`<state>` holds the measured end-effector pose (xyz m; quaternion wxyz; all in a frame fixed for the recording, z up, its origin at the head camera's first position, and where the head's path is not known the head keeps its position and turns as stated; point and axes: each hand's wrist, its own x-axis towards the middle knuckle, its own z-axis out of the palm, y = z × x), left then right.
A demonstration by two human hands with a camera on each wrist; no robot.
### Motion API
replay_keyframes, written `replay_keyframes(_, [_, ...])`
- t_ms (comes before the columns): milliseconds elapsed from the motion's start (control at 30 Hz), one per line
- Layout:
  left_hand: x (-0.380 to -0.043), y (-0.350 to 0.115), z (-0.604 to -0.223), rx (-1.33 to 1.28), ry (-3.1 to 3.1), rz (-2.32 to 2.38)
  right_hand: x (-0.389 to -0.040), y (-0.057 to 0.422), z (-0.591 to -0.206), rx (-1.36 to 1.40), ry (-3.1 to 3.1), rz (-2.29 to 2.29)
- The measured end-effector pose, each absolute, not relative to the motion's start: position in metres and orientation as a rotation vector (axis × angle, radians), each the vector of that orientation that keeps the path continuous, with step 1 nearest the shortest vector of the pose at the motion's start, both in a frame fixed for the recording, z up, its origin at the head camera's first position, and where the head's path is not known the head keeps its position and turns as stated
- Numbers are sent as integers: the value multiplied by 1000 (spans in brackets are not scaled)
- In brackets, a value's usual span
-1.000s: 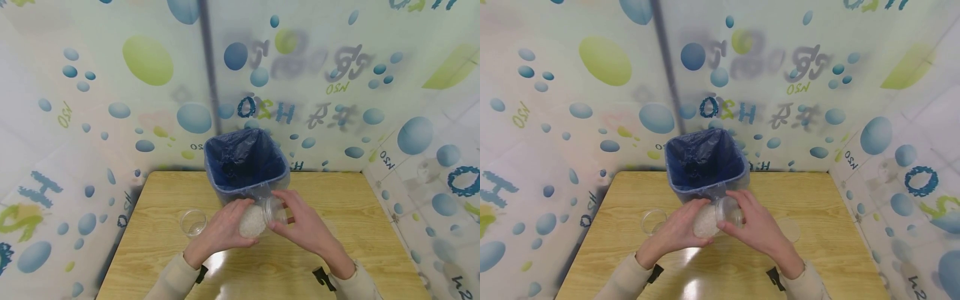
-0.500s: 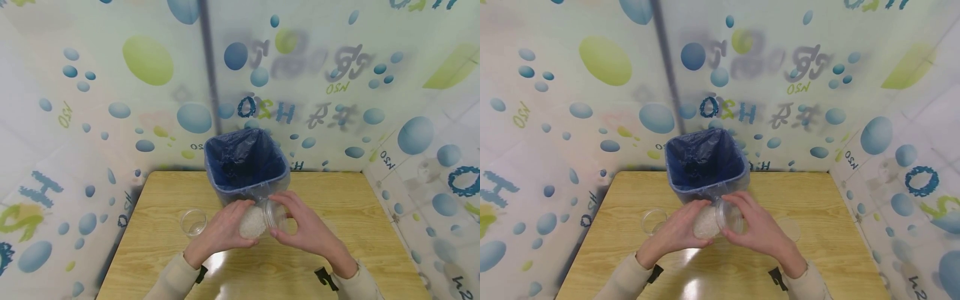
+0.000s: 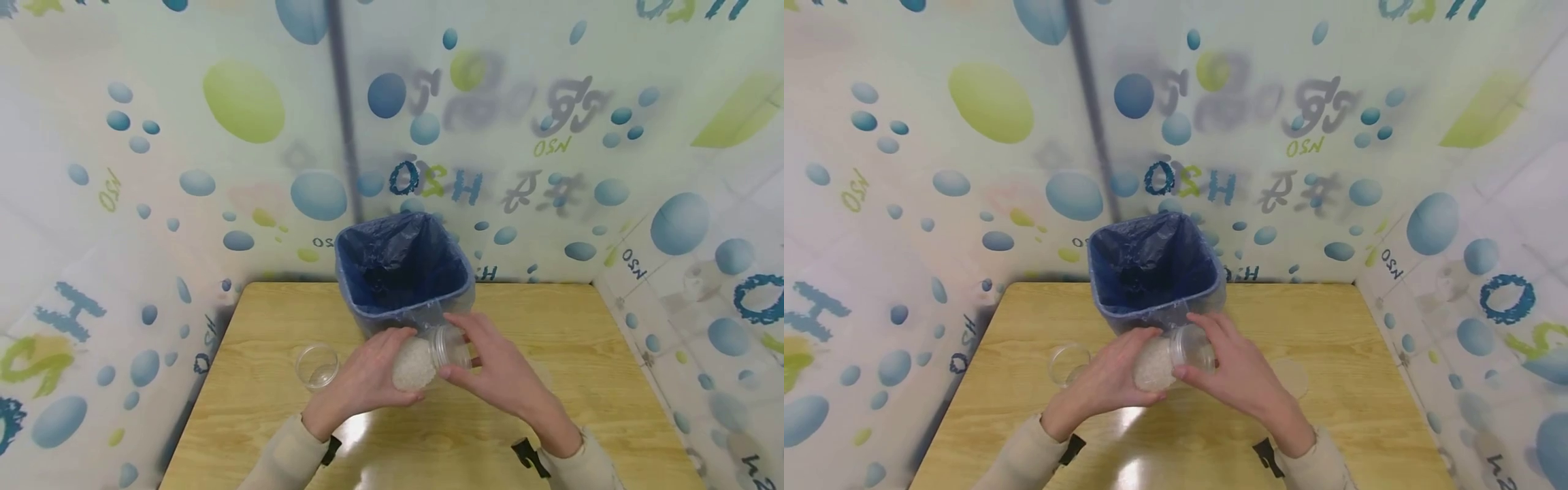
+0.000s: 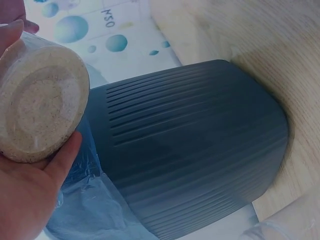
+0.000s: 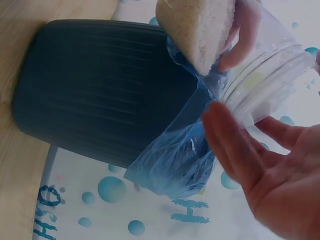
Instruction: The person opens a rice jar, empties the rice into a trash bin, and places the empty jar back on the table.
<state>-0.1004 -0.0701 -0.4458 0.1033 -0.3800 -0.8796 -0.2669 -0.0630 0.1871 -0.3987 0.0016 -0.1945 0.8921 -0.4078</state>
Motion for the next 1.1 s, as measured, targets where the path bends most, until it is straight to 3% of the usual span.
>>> replay_keyframes(167, [-102, -68, -447, -1140, -2574, -766, -62, 188, -397, -549, 2756, -1301])
replay_keyframes(567, [-100, -74, -450, -1123, -2576, -774, -62, 193, -403, -764, 2656, -1486])
replay_keyframes(1100, [-96, -79, -453, -1032, -2571, -935, -64, 210, -415, -800, 2601, -1717])
